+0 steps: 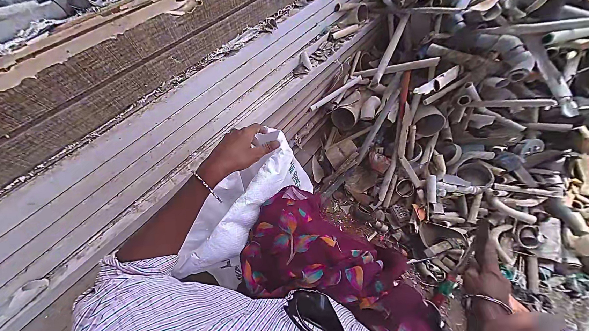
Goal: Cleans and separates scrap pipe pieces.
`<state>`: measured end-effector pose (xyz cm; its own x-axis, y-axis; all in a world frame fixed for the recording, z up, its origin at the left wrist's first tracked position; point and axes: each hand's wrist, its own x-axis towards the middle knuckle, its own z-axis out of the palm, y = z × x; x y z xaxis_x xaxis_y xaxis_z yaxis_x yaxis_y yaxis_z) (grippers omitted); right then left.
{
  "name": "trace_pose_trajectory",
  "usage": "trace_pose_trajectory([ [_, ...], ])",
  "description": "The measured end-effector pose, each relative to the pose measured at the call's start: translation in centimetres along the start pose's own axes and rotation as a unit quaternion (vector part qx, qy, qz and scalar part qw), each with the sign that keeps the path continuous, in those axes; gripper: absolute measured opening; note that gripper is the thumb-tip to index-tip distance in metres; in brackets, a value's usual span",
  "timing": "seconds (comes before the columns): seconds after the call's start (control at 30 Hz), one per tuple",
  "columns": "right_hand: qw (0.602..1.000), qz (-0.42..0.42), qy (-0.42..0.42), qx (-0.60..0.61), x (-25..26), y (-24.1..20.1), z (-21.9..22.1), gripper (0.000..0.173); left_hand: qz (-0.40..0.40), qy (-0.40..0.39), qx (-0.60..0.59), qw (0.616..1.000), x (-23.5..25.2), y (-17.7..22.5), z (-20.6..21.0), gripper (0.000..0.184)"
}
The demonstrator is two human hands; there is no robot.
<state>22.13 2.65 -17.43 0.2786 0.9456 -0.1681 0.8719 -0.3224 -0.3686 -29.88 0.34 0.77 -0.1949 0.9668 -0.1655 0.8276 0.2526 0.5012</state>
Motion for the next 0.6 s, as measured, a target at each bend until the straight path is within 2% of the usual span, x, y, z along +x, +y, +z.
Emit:
trace_pose_trajectory([
  [0.07, 0.998, 0.004, 0.016, 0.062, -0.7, -2.3, 0.0, 0.06, 0.062, 0.007, 0.049, 0.997, 1.8, 3.4, 0.0, 0.061],
  [0.13, 0.997, -0.035, 0.009, 0.068, -1.0, -3.9, 0.7, 0.059, 0.14, -0.01, 0.09, 0.986, 3.6, 7.4, 0.8, 0.059],
  [0.23, 0.997, -0.061, -0.044, 0.017, 0.1, -4.5, 1.2, 0.063, 0.225, -0.078, 0.156, 0.959, 6.4, 13.5, 3.6, 0.057],
  [0.33, 0.998, -0.025, -0.044, 0.022, 1.4, -3.8, 1.1, 0.066, 0.252, -0.171, 0.22, 0.927, 9.7, 17.7, 8.5, 0.055],
  [0.43, 0.999, 0.007, -0.037, 0.035, 2.6, -2.5, 1.2, 0.063, 0.232, -0.246, 0.291, 0.895, 14.2, 19.1, 14.7, 0.051],
  [0.53, 0.998, 0.007, -0.032, 0.044, 3.4, -0.5, 2.3, 0.056, 0.204, -0.258, 0.345, 0.879, 19.3, 17.7, 20.4, 0.039],
  [0.6, 0.998, 0.009, -0.04, 0.04, 3.8, 1.3, 3.1, 0.06, 0.167, -0.258, 0.36, 0.881, 22.0, 16.6, 23.0, 0.031],
])
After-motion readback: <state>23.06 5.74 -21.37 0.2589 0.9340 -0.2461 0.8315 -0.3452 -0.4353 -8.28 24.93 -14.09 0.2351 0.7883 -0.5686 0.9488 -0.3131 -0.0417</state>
